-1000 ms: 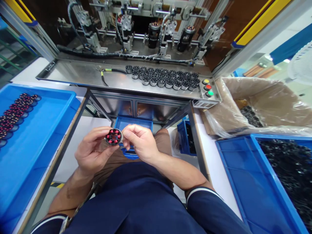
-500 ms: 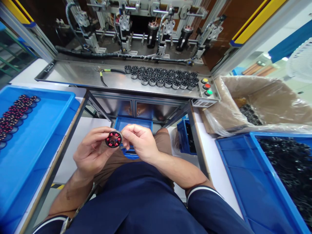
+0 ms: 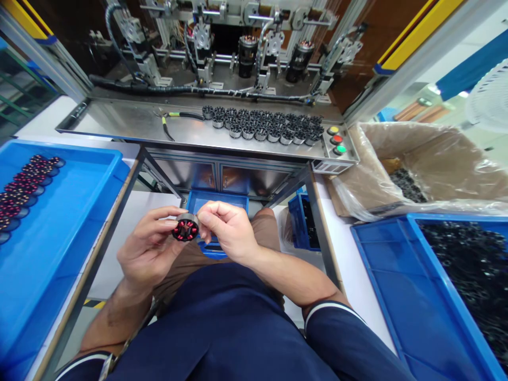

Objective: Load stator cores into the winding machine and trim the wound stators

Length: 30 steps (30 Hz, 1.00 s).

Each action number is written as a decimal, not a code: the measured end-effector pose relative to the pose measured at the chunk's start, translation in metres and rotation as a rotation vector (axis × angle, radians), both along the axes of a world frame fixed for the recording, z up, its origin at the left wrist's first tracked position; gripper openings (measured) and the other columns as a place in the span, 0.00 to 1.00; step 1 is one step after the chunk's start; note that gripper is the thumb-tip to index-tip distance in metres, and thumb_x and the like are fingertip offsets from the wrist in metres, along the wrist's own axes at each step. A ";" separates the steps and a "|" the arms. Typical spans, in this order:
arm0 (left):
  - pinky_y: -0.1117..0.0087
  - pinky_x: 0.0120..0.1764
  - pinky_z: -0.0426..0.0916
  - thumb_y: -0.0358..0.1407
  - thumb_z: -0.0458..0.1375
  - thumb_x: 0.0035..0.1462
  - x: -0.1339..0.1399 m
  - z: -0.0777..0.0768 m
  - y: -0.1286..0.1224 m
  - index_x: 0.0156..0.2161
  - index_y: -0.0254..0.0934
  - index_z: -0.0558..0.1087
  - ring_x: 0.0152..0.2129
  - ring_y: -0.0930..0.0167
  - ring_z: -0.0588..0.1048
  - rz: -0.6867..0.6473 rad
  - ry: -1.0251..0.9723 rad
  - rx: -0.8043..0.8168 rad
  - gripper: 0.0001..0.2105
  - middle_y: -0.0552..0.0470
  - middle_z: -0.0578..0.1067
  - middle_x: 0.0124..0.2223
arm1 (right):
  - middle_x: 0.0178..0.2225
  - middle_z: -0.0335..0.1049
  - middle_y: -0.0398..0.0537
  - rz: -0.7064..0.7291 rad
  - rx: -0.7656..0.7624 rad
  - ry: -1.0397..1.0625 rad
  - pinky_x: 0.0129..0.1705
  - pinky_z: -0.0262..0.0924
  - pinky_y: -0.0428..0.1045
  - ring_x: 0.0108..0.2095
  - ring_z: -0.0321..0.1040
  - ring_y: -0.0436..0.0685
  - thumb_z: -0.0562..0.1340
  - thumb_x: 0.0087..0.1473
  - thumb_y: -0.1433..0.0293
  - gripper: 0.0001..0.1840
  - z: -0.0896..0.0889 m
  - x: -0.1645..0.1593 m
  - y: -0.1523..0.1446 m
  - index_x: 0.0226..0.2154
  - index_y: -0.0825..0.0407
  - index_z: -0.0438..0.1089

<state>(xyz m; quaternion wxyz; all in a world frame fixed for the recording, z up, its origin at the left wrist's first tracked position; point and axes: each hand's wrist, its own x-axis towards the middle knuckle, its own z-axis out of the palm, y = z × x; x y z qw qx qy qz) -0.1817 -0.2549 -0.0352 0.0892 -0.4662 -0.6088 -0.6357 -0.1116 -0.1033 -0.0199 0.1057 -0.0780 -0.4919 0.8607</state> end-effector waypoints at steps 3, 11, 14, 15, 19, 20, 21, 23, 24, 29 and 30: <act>0.61 0.46 0.78 0.22 0.65 0.53 0.001 0.000 0.000 0.49 0.40 0.73 0.48 0.63 0.78 -0.017 -0.046 0.005 0.19 0.46 0.78 0.48 | 0.20 0.68 0.38 -0.003 -0.010 -0.004 0.17 0.56 0.41 0.17 0.61 0.43 0.72 0.48 0.56 0.20 0.001 0.000 0.000 0.22 0.54 0.69; 0.63 0.46 0.78 0.19 0.64 0.52 0.002 0.000 -0.001 0.50 0.40 0.73 0.49 0.64 0.77 -0.049 -0.098 0.010 0.22 0.46 0.78 0.49 | 0.21 0.67 0.38 -0.006 0.017 -0.007 0.17 0.57 0.40 0.17 0.61 0.43 0.72 0.49 0.56 0.21 -0.001 0.000 -0.001 0.23 0.54 0.68; 0.63 0.46 0.78 0.18 0.63 0.52 0.002 0.002 -0.002 0.47 0.39 0.74 0.49 0.65 0.77 -0.034 -0.047 -0.004 0.19 0.46 0.76 0.50 | 0.22 0.66 0.39 -0.034 0.102 0.057 0.18 0.59 0.42 0.18 0.62 0.44 0.69 0.53 0.57 0.18 0.000 0.000 0.002 0.25 0.53 0.68; 0.64 0.45 0.78 0.18 0.62 0.53 0.002 0.002 -0.003 0.46 0.39 0.75 0.48 0.66 0.77 -0.035 -0.034 -0.008 0.18 0.46 0.75 0.51 | 0.24 0.66 0.39 -0.054 0.171 0.093 0.18 0.60 0.42 0.18 0.62 0.44 0.68 0.55 0.59 0.17 0.001 0.000 0.004 0.26 0.53 0.68; 0.64 0.45 0.78 0.25 0.66 0.53 0.003 0.004 -0.001 0.41 0.39 0.74 0.47 0.66 0.78 -0.127 -0.180 0.043 0.12 0.46 0.73 0.52 | 0.26 0.70 0.44 -0.200 0.737 0.385 0.26 0.68 0.46 0.24 0.68 0.49 0.63 0.60 0.67 0.09 0.012 0.002 0.019 0.28 0.52 0.70; 0.65 0.45 0.78 0.30 0.69 0.51 0.003 0.005 0.001 0.44 0.41 0.73 0.47 0.65 0.78 -0.168 -0.277 0.074 0.15 0.46 0.73 0.53 | 0.27 0.72 0.46 -0.229 0.905 0.480 0.29 0.69 0.47 0.27 0.70 0.50 0.63 0.60 0.70 0.07 0.015 0.003 0.023 0.30 0.51 0.71; 0.66 0.44 0.79 0.37 0.71 0.50 0.003 0.005 0.003 0.47 0.42 0.71 0.46 0.65 0.79 -0.218 -0.393 0.097 0.20 0.45 0.74 0.53 | 0.28 0.73 0.47 -0.247 1.056 0.569 0.31 0.70 0.47 0.29 0.72 0.52 0.63 0.60 0.71 0.05 0.017 0.004 0.027 0.31 0.51 0.72; 0.68 0.39 0.79 0.51 0.68 0.50 0.002 0.006 0.006 0.53 0.42 0.69 0.40 0.65 0.81 -0.375 -0.666 0.058 0.28 0.43 0.78 0.48 | 0.31 0.75 0.48 -0.251 1.268 0.698 0.32 0.71 0.47 0.31 0.74 0.52 0.62 0.60 0.73 0.03 0.021 0.006 0.034 0.35 0.50 0.72; 0.69 0.34 0.79 0.55 0.64 0.52 0.001 0.007 0.008 0.53 0.40 0.69 0.35 0.65 0.82 -0.472 -0.806 -0.008 0.28 0.43 0.80 0.43 | 0.32 0.75 0.49 -0.251 1.331 0.737 0.31 0.71 0.46 0.31 0.74 0.52 0.62 0.60 0.73 0.04 0.021 0.007 0.037 0.37 0.50 0.72; 0.72 0.23 0.76 0.48 0.65 0.56 0.004 0.011 0.012 0.42 0.36 0.76 0.23 0.65 0.82 -0.597 -1.158 -0.146 0.17 0.46 0.82 0.30 | 0.31 0.74 0.47 -0.229 1.325 0.807 0.33 0.72 0.47 0.32 0.74 0.53 0.64 0.58 0.75 0.06 0.021 0.009 0.044 0.39 0.49 0.72; 0.72 0.24 0.76 0.45 0.67 0.55 0.006 0.012 0.012 0.42 0.36 0.76 0.24 0.65 0.82 -0.550 -1.147 -0.115 0.15 0.47 0.82 0.31 | 0.31 0.74 0.47 -0.210 1.288 0.796 0.34 0.73 0.47 0.33 0.74 0.53 0.65 0.57 0.75 0.07 0.021 0.009 0.045 0.39 0.50 0.72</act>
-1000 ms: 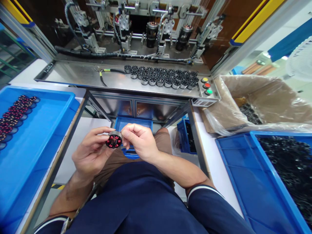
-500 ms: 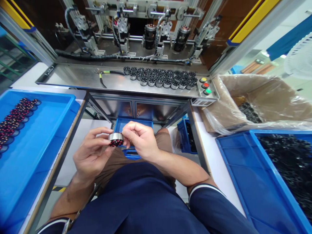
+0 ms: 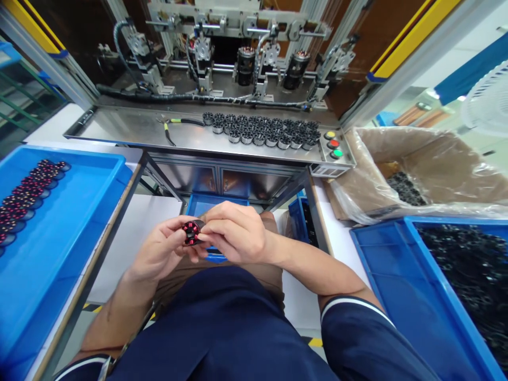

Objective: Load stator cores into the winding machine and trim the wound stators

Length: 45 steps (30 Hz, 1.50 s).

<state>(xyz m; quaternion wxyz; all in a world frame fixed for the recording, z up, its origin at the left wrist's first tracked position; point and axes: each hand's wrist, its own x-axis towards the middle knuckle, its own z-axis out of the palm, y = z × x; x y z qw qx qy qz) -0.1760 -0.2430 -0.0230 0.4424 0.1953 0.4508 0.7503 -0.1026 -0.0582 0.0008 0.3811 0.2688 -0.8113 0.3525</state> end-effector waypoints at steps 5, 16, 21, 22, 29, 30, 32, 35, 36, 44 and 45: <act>0.70 0.26 0.79 0.39 0.67 0.56 0.005 0.003 -0.002 0.44 0.37 0.78 0.26 0.65 0.83 0.160 0.109 0.028 0.12 0.47 0.83 0.34 | 0.40 0.70 0.49 0.104 -0.381 -0.185 0.33 0.73 0.48 0.38 0.73 0.54 0.74 0.48 0.71 0.32 -0.007 0.001 0.005 0.54 0.47 0.66; 0.68 0.28 0.80 0.43 0.66 0.56 0.007 0.003 -0.005 0.45 0.39 0.78 0.26 0.66 0.82 0.138 0.199 0.003 0.14 0.48 0.83 0.35 | 0.33 0.73 0.47 0.064 -0.302 -0.192 0.32 0.70 0.46 0.33 0.71 0.50 0.70 0.55 0.71 0.07 -0.002 0.003 -0.005 0.39 0.51 0.77; 0.73 0.28 0.79 0.40 0.69 0.53 0.007 0.006 -0.003 0.44 0.38 0.77 0.25 0.69 0.82 0.210 0.174 -0.026 0.14 0.51 0.83 0.34 | 0.32 0.73 0.49 -0.013 -0.247 -0.112 0.32 0.69 0.45 0.33 0.72 0.50 0.69 0.54 0.76 0.04 -0.001 0.004 -0.009 0.36 0.55 0.77; 0.74 0.28 0.78 0.38 0.69 0.53 0.006 0.005 -0.002 0.44 0.40 0.77 0.25 0.70 0.82 0.232 0.173 -0.008 0.13 0.52 0.83 0.34 | 0.32 0.73 0.49 -0.047 -0.243 -0.098 0.32 0.68 0.45 0.32 0.71 0.50 0.68 0.54 0.77 0.04 -0.001 0.004 -0.011 0.35 0.55 0.76; 0.76 0.38 0.78 0.26 0.72 0.46 0.007 0.004 0.001 0.41 0.43 0.78 0.39 0.71 0.82 0.363 0.244 0.142 0.17 0.53 0.80 0.49 | 0.27 0.71 0.45 -0.153 -0.297 -0.133 0.30 0.66 0.45 0.29 0.69 0.49 0.65 0.56 0.80 0.06 0.007 0.001 -0.022 0.31 0.55 0.71; 0.74 0.41 0.78 0.25 0.72 0.45 0.007 0.004 0.001 0.41 0.43 0.78 0.41 0.70 0.82 0.362 0.250 0.182 0.18 0.53 0.80 0.50 | 0.27 0.70 0.45 -0.149 -0.310 -0.152 0.30 0.66 0.45 0.29 0.68 0.49 0.64 0.57 0.80 0.06 0.008 0.001 -0.022 0.31 0.54 0.71; 0.70 0.46 0.77 0.27 0.73 0.43 0.005 0.005 0.000 0.41 0.44 0.78 0.45 0.68 0.81 0.336 0.232 0.290 0.19 0.54 0.80 0.49 | 0.26 0.69 0.44 -0.127 -0.325 -0.169 0.30 0.65 0.45 0.29 0.68 0.49 0.63 0.58 0.80 0.07 0.011 0.000 -0.022 0.31 0.54 0.70; 0.68 0.51 0.75 0.37 0.74 0.45 0.000 0.007 0.001 0.45 0.44 0.77 0.51 0.64 0.78 0.286 0.115 0.393 0.20 0.53 0.81 0.48 | 0.26 0.70 0.44 -0.031 -0.287 -0.128 0.31 0.67 0.46 0.30 0.68 0.49 0.63 0.58 0.80 0.06 0.013 -0.001 -0.019 0.32 0.54 0.70; 0.68 0.49 0.75 0.43 0.72 0.48 -0.002 0.007 0.001 0.45 0.42 0.77 0.49 0.64 0.79 0.234 0.059 0.367 0.19 0.51 0.82 0.46 | 0.27 0.70 0.45 0.001 -0.263 -0.109 0.32 0.67 0.46 0.30 0.69 0.49 0.63 0.58 0.79 0.06 0.013 -0.002 -0.018 0.33 0.54 0.70; 0.75 0.23 0.72 0.53 0.65 0.53 -0.002 0.015 0.000 0.38 0.30 0.75 0.23 0.66 0.81 -0.208 -0.094 0.087 0.24 0.45 0.82 0.29 | 0.30 0.71 0.47 0.026 -0.153 -0.050 0.30 0.67 0.45 0.31 0.70 0.49 0.64 0.58 0.78 0.04 0.023 0.003 -0.012 0.35 0.54 0.70; 0.76 0.23 0.73 0.51 0.67 0.52 0.001 0.016 0.000 0.40 0.31 0.75 0.24 0.67 0.81 -0.136 -0.068 0.084 0.22 0.46 0.82 0.29 | 0.29 0.71 0.47 0.013 -0.156 -0.054 0.30 0.67 0.44 0.31 0.69 0.49 0.64 0.58 0.78 0.04 0.025 0.005 -0.013 0.35 0.54 0.70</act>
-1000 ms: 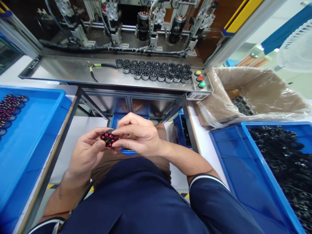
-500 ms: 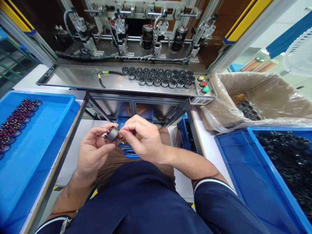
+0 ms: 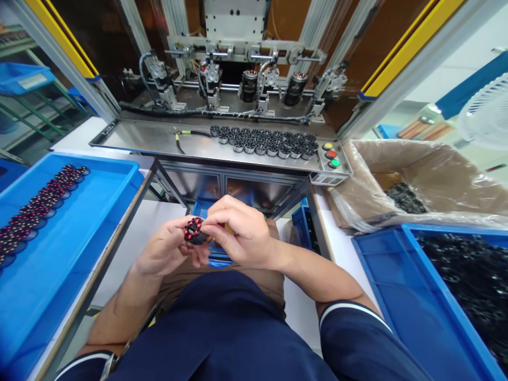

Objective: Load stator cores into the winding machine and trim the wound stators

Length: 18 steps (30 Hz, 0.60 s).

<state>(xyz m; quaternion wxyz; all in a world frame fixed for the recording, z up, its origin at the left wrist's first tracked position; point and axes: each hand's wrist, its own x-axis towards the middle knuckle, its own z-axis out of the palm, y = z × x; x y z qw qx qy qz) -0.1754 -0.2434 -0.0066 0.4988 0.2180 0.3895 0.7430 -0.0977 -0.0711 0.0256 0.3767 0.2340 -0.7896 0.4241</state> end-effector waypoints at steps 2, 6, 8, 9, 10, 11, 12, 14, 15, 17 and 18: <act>0.76 0.24 0.74 0.47 0.69 0.50 0.005 0.001 -0.001 0.43 0.32 0.75 0.24 0.68 0.81 0.115 0.041 -0.001 0.22 0.48 0.82 0.30 | 0.29 0.71 0.46 -0.025 -0.007 -0.014 0.29 0.66 0.44 0.30 0.69 0.49 0.64 0.58 0.79 0.05 0.002 0.003 -0.002 0.35 0.54 0.70; 0.77 0.24 0.73 0.41 0.70 0.51 0.015 0.001 -0.004 0.46 0.37 0.74 0.23 0.70 0.81 0.283 0.102 0.056 0.19 0.52 0.81 0.31 | 0.28 0.71 0.46 -0.065 -0.030 -0.044 0.28 0.66 0.46 0.29 0.70 0.50 0.63 0.58 0.78 0.05 0.003 0.007 -0.009 0.33 0.53 0.71; 0.77 0.27 0.74 0.34 0.71 0.49 0.021 0.002 -0.006 0.44 0.40 0.75 0.26 0.73 0.81 0.390 0.149 0.100 0.17 0.52 0.82 0.37 | 0.28 0.71 0.46 -0.091 -0.059 -0.079 0.29 0.66 0.46 0.29 0.69 0.50 0.62 0.59 0.77 0.05 0.004 0.008 -0.013 0.32 0.53 0.71; 0.76 0.30 0.75 0.31 0.72 0.47 0.024 0.002 -0.007 0.43 0.41 0.76 0.29 0.73 0.81 0.443 0.171 0.134 0.17 0.52 0.81 0.42 | 0.28 0.72 0.46 -0.097 -0.075 -0.105 0.29 0.66 0.47 0.28 0.69 0.50 0.62 0.59 0.77 0.06 0.006 0.009 -0.015 0.31 0.53 0.71; 0.74 0.35 0.77 0.28 0.73 0.44 0.027 0.003 -0.008 0.41 0.42 0.76 0.33 0.72 0.81 0.489 0.187 0.178 0.18 0.53 0.81 0.45 | 0.28 0.72 0.46 -0.096 -0.090 -0.132 0.29 0.67 0.47 0.28 0.69 0.50 0.62 0.59 0.76 0.06 0.007 0.010 -0.017 0.31 0.53 0.71; 0.72 0.40 0.77 0.27 0.74 0.41 0.029 0.004 -0.009 0.39 0.42 0.76 0.38 0.70 0.81 0.522 0.190 0.228 0.19 0.54 0.80 0.47 | 0.28 0.72 0.46 -0.083 -0.097 -0.157 0.30 0.67 0.47 0.28 0.70 0.51 0.61 0.60 0.76 0.07 0.008 0.011 -0.018 0.30 0.53 0.71; 0.69 0.44 0.76 0.27 0.75 0.39 0.032 0.004 -0.009 0.37 0.42 0.76 0.42 0.68 0.81 0.543 0.176 0.279 0.19 0.54 0.80 0.47 | 0.27 0.72 0.46 -0.060 -0.097 -0.174 0.30 0.67 0.48 0.29 0.70 0.51 0.61 0.60 0.77 0.07 0.010 0.013 -0.019 0.30 0.52 0.71; 0.63 0.49 0.74 0.34 0.76 0.38 0.034 0.002 -0.009 0.38 0.43 0.75 0.48 0.63 0.79 0.547 0.110 0.322 0.20 0.54 0.80 0.43 | 0.27 0.72 0.45 0.013 -0.070 -0.170 0.31 0.68 0.48 0.30 0.71 0.52 0.61 0.59 0.78 0.08 0.012 0.015 -0.019 0.31 0.52 0.71; 0.61 0.49 0.74 0.39 0.75 0.40 0.034 -0.001 -0.008 0.40 0.42 0.74 0.49 0.61 0.78 0.523 0.073 0.299 0.21 0.52 0.80 0.41 | 0.27 0.73 0.45 0.058 -0.046 -0.149 0.31 0.69 0.48 0.30 0.72 0.52 0.61 0.58 0.79 0.08 0.013 0.016 -0.018 0.31 0.51 0.72; 0.61 0.44 0.75 0.53 0.70 0.45 0.032 -0.008 -0.007 0.40 0.37 0.75 0.42 0.60 0.80 0.360 0.013 0.186 0.24 0.48 0.81 0.35 | 0.27 0.73 0.45 0.146 0.012 -0.101 0.30 0.69 0.47 0.29 0.73 0.52 0.62 0.56 0.80 0.08 0.015 0.016 -0.014 0.33 0.51 0.72; 0.61 0.40 0.75 0.60 0.65 0.46 0.031 -0.011 -0.007 0.38 0.34 0.75 0.37 0.59 0.81 0.209 -0.007 0.117 0.28 0.46 0.80 0.32 | 0.27 0.73 0.45 0.180 0.044 -0.083 0.29 0.70 0.47 0.28 0.73 0.52 0.62 0.56 0.80 0.09 0.017 0.017 -0.013 0.34 0.50 0.73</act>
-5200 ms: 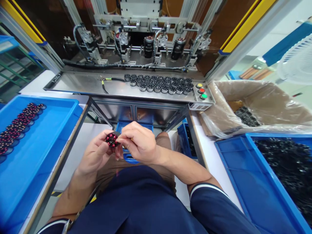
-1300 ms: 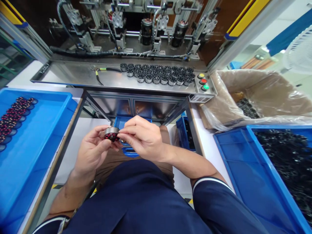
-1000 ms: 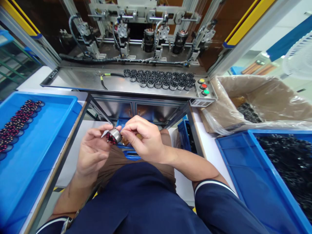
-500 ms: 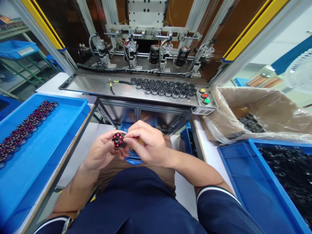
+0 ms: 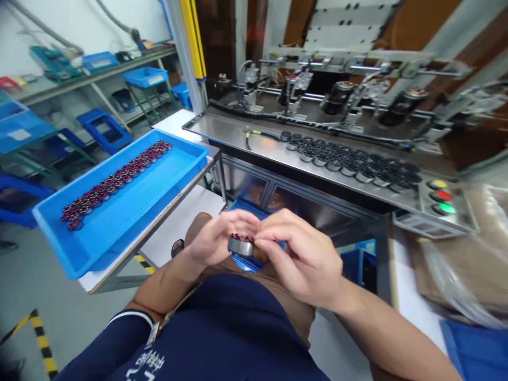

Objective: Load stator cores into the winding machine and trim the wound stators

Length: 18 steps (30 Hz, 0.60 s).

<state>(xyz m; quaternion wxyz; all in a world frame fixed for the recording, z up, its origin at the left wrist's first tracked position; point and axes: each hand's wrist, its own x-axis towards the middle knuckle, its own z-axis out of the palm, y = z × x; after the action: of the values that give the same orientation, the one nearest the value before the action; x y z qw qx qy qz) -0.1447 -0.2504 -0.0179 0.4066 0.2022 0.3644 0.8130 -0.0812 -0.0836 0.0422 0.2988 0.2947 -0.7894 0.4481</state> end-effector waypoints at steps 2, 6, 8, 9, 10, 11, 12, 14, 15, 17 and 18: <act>0.63 0.32 0.74 0.70 0.56 0.44 -0.001 -0.005 -0.001 0.33 0.32 0.75 0.29 0.60 0.81 -0.335 -0.015 -0.088 0.37 0.45 0.78 0.26 | 0.27 0.74 0.46 0.048 0.068 0.017 0.26 0.70 0.46 0.27 0.73 0.53 0.62 0.56 0.79 0.09 0.003 0.001 0.004 0.35 0.49 0.72; 0.71 0.25 0.70 0.64 0.63 0.44 0.008 -0.004 -0.005 0.35 0.32 0.74 0.22 0.66 0.78 -0.376 -0.010 -0.071 0.33 0.46 0.78 0.26 | 0.27 0.74 0.47 0.037 0.197 0.054 0.24 0.70 0.45 0.25 0.73 0.52 0.62 0.56 0.80 0.10 0.010 0.004 0.008 0.36 0.49 0.71; 0.71 0.26 0.70 0.57 0.68 0.45 0.016 -0.001 -0.006 0.39 0.32 0.73 0.23 0.68 0.79 -0.197 -0.017 -0.050 0.29 0.47 0.79 0.29 | 0.27 0.73 0.48 -0.004 0.239 0.087 0.23 0.69 0.44 0.25 0.73 0.51 0.62 0.56 0.81 0.10 0.011 0.005 0.009 0.36 0.50 0.71; 0.71 0.27 0.71 0.55 0.69 0.45 0.020 0.000 -0.005 0.42 0.33 0.73 0.23 0.68 0.79 -0.110 -0.020 -0.041 0.28 0.48 0.79 0.30 | 0.26 0.73 0.48 -0.027 0.243 0.097 0.23 0.68 0.44 0.25 0.73 0.51 0.62 0.56 0.82 0.10 0.010 0.005 0.009 0.35 0.50 0.70; 0.70 0.28 0.72 0.52 0.70 0.45 0.024 0.001 -0.004 0.44 0.34 0.72 0.24 0.68 0.80 -0.019 -0.019 -0.028 0.28 0.49 0.79 0.32 | 0.26 0.73 0.47 -0.044 0.240 0.101 0.23 0.68 0.44 0.24 0.72 0.51 0.62 0.56 0.81 0.10 0.010 0.005 0.009 0.34 0.50 0.70; 0.69 0.30 0.73 0.50 0.71 0.45 0.027 0.001 -0.002 0.45 0.35 0.72 0.26 0.67 0.80 0.074 -0.014 -0.010 0.27 0.50 0.79 0.33 | 0.26 0.72 0.47 -0.063 0.232 0.093 0.23 0.68 0.44 0.24 0.72 0.51 0.63 0.56 0.81 0.09 0.008 0.004 0.008 0.34 0.50 0.70; 0.68 0.31 0.74 0.46 0.73 0.44 0.030 0.001 0.000 0.45 0.35 0.72 0.28 0.68 0.81 0.169 -0.005 0.013 0.26 0.50 0.79 0.36 | 0.26 0.72 0.47 -0.083 0.218 0.076 0.23 0.67 0.44 0.25 0.72 0.51 0.63 0.56 0.80 0.09 0.007 0.004 0.008 0.33 0.50 0.69; 0.67 0.37 0.75 0.39 0.75 0.41 0.035 0.003 0.004 0.41 0.36 0.73 0.32 0.69 0.81 0.350 0.024 0.072 0.22 0.49 0.78 0.42 | 0.26 0.72 0.46 -0.113 0.177 0.033 0.24 0.67 0.45 0.25 0.72 0.51 0.64 0.56 0.79 0.09 0.004 0.003 0.009 0.31 0.49 0.69; 0.66 0.40 0.75 0.35 0.76 0.39 0.038 0.005 0.006 0.37 0.35 0.73 0.35 0.69 0.81 0.422 0.040 0.108 0.21 0.49 0.78 0.45 | 0.26 0.72 0.46 -0.115 0.153 0.013 0.24 0.67 0.44 0.25 0.71 0.51 0.63 0.57 0.79 0.09 0.003 0.004 0.009 0.31 0.49 0.70; 0.64 0.47 0.74 0.31 0.77 0.36 0.041 0.010 0.009 0.31 0.35 0.72 0.39 0.69 0.81 0.508 0.064 0.192 0.19 0.51 0.78 0.47 | 0.26 0.72 0.46 -0.086 0.108 -0.006 0.23 0.66 0.44 0.24 0.71 0.50 0.63 0.58 0.78 0.09 0.003 0.004 0.012 0.30 0.49 0.70; 0.63 0.48 0.73 0.30 0.77 0.35 0.042 0.013 0.011 0.29 0.35 0.71 0.41 0.68 0.80 0.522 0.069 0.230 0.19 0.52 0.79 0.44 | 0.25 0.72 0.46 -0.060 0.096 -0.005 0.22 0.66 0.44 0.24 0.71 0.50 0.62 0.58 0.78 0.09 0.003 0.005 0.014 0.30 0.49 0.71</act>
<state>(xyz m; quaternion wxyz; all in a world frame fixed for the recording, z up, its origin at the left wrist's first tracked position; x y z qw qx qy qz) -0.1023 -0.2398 -0.0047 0.1455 0.1738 0.3232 0.9188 -0.0763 -0.0694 0.0457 0.2959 0.2836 -0.8192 0.4012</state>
